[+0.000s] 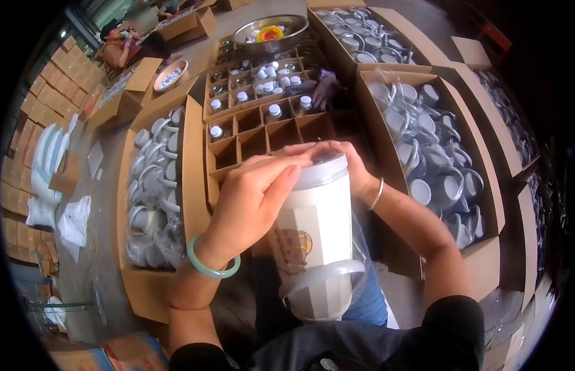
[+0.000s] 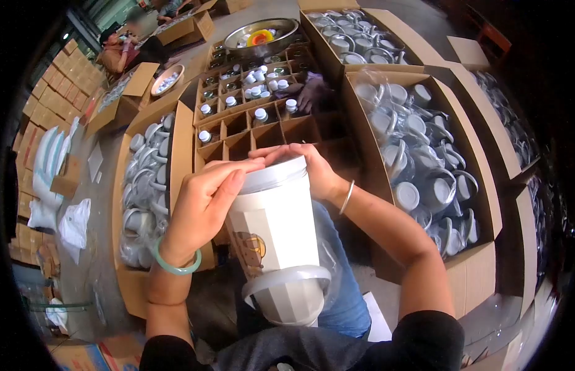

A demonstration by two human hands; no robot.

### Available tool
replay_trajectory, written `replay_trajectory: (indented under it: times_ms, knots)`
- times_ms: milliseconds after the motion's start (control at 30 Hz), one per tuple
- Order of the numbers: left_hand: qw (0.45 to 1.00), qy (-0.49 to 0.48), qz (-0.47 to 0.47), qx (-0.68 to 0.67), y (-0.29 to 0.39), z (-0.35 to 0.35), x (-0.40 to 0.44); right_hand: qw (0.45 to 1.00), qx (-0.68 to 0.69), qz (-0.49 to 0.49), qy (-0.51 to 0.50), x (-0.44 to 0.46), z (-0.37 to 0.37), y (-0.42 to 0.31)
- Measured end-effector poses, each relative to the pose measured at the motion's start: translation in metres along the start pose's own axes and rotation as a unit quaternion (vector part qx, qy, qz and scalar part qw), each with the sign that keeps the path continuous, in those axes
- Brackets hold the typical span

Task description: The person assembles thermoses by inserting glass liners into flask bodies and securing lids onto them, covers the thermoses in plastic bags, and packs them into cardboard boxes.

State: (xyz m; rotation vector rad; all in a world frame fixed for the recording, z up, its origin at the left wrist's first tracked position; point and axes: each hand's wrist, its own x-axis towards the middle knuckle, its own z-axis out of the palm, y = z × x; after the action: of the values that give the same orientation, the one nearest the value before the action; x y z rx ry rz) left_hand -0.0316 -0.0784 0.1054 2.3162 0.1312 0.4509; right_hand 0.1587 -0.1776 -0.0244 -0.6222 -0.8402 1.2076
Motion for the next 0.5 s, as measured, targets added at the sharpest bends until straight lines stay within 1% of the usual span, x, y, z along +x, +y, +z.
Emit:
replay_trajectory:
  times_ms: [33, 67, 100, 133, 167, 200, 233, 267, 300, 367, 433, 467, 500]
  knots:
    - [0.999, -0.008, -0.014, -0.047, -0.005, 0.0, -0.002, 1.0, -0.001, -0.002, 0.002, -0.001, 0.003, -0.012]
    - [0.984, -0.016, -0.062, -0.169, -0.013, 0.0, -0.006, 0.995, -0.098, 0.002, 0.014, -0.004, 0.005, -0.028]
    - [0.968, 0.015, -0.045, -0.245, -0.025, 0.002, -0.008, 0.981, -0.193, 0.007, 0.026, -0.005, 0.01, -0.041]
    - [0.946, 0.048, -0.029, -0.319, -0.038, 0.003, -0.009, 0.979, -0.194, -0.068, 0.008, -0.004, 0.016, -0.05]
    - [0.957, 0.054, -0.008, -0.287, -0.052, 0.001, -0.011, 0.949, -0.296, -0.107, -0.019, -0.005, 0.023, -0.063]
    - [0.933, 0.036, 0.015, -0.358, -0.072, 0.008, -0.015, 0.906, -0.395, -0.147, -0.047, -0.006, 0.031, -0.072]
    - [0.927, 0.023, 0.006, -0.373, -0.082, 0.014, -0.017, 0.937, -0.343, -0.055, -0.029, -0.009, 0.04, -0.069]
    - [0.921, 0.01, -0.003, -0.389, -0.089, 0.017, -0.02, 0.93, -0.367, -0.012, -0.009, -0.009, 0.044, -0.067]
    - [0.921, 0.009, -0.004, -0.388, -0.09, 0.015, -0.02, 0.933, -0.358, -0.025, -0.006, -0.006, 0.046, -0.065]
    - [0.928, -0.007, 0.033, -0.372, -0.091, 0.01, -0.015, 0.936, -0.349, -0.038, -0.003, -0.002, 0.047, -0.064]
    - [0.922, -0.002, 0.027, -0.386, -0.096, 0.009, -0.014, 0.949, -0.313, -0.028, 0.032, -0.002, 0.052, -0.062]
    - [0.917, 0.001, 0.025, -0.399, -0.098, 0.009, -0.013, 0.949, -0.312, -0.028, 0.032, -0.003, 0.056, -0.061]
    - [0.916, 0.004, 0.02, -0.4, -0.102, 0.009, -0.013, 0.942, -0.331, -0.032, 0.054, -0.004, 0.06, -0.06]
